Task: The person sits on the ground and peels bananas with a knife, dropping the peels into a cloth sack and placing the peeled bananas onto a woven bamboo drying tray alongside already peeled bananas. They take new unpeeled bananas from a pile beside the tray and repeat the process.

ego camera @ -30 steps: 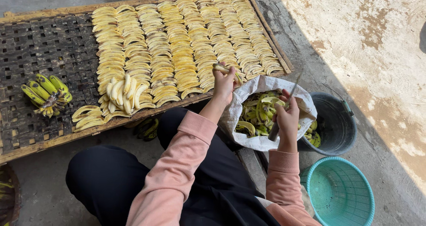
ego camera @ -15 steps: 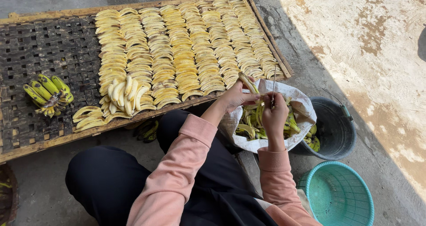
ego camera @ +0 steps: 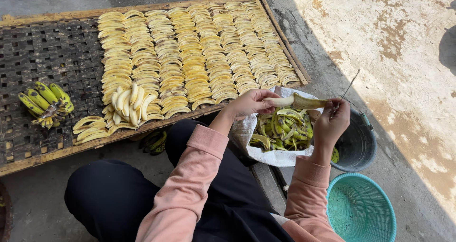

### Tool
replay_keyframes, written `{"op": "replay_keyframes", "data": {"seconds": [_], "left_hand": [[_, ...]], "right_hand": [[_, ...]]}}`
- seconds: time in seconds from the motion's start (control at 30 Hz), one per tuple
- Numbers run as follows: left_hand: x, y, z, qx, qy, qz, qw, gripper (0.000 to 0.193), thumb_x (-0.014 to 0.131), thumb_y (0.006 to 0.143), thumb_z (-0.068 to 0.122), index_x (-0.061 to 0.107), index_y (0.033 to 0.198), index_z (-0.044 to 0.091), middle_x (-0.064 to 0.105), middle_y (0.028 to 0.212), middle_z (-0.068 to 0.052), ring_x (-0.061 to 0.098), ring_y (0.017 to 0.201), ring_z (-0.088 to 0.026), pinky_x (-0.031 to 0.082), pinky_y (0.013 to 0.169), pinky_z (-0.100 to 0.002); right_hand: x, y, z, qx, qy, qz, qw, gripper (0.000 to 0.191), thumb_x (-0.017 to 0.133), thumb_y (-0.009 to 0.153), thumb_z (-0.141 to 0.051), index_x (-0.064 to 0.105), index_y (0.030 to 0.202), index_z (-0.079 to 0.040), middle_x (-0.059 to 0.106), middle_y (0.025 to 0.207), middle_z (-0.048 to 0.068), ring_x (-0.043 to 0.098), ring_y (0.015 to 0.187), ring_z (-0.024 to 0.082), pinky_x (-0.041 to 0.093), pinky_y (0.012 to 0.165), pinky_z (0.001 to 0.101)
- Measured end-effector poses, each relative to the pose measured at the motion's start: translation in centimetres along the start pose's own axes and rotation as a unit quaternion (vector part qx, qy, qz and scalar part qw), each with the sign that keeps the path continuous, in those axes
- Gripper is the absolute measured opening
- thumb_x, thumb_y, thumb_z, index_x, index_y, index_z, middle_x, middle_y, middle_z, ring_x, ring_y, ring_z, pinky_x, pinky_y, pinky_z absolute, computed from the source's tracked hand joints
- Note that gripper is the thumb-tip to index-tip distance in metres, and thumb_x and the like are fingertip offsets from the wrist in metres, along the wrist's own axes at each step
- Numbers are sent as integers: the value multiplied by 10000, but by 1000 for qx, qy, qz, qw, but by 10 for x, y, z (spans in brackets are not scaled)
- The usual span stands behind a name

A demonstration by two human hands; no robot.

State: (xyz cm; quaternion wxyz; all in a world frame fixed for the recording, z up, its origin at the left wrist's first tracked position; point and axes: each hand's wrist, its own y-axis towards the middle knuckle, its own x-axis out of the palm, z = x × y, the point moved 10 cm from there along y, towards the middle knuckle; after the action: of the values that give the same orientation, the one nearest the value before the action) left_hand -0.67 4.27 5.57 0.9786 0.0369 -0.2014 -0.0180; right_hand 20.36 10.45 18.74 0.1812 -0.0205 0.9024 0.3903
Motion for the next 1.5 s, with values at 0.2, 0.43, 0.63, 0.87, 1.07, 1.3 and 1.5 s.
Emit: {"op": "replay_keyframes", "data": {"seconds": [0.2,0.43,0.63,0.87,1.07,1.3,1.5], "left_hand": [[-33,17,-31,18,-277,187,942,264,490,1041,53,442,1297,97,619,1176,-137,689,1056,-261,642,873,-436],[-117,-2,-36,176,-452,396,780,226,465,1016,135,507,1238,148,572,1010,-92,623,807,-168,596,740,-366],[-134,-6,-15,228,-436,346,799,179,598,1065,295,547,1141,141,503,957,-17,495,711,-103,485,612,-262],[-121,-34,21,247,-339,370,829,244,506,1070,299,589,1207,115,562,1064,-11,515,802,-78,502,640,-249],[-130,-57,43,299,-303,353,833,262,464,1108,293,600,1225,102,545,1024,-13,476,779,-81,438,595,-234],[-156,-80,34,295,-319,401,807,201,458,1089,310,550,1085,132,544,955,-12,483,701,-86,413,546,-245],[-163,-91,31,316,-388,360,787,230,465,1088,317,550,1065,104,530,849,-23,530,680,-138,616,892,-426]], "right_hand": [[13,-30,-13,55,47,-86,994,34,612,1065,-6,616,1039,16,635,862,66,528,734,89,437,640,241],[17,-43,-34,12,29,-88,996,50,626,1089,-42,639,1101,4,680,935,63,602,793,104,498,706,265],[56,-67,-44,54,102,-254,960,492,574,1063,-142,443,1522,-24,583,1043,43,518,795,108,474,689,266],[132,-107,-96,89,244,-395,881,557,500,1091,-167,359,1626,-105,516,922,41,478,809,131,440,737,249],[155,-103,-143,-72,212,-393,892,486,494,1084,-122,446,1566,-76,637,1065,149,601,931,246,484,906,329],[171,-111,-155,-101,241,-396,880,469,477,1114,-117,438,1580,-88,646,1224,221,629,1076,281,472,979,344],[203,-123,-143,-46,205,-441,873,501,483,1077,-148,435,1573,-89,661,1026,181,628,911,263,504,892,339]]}}
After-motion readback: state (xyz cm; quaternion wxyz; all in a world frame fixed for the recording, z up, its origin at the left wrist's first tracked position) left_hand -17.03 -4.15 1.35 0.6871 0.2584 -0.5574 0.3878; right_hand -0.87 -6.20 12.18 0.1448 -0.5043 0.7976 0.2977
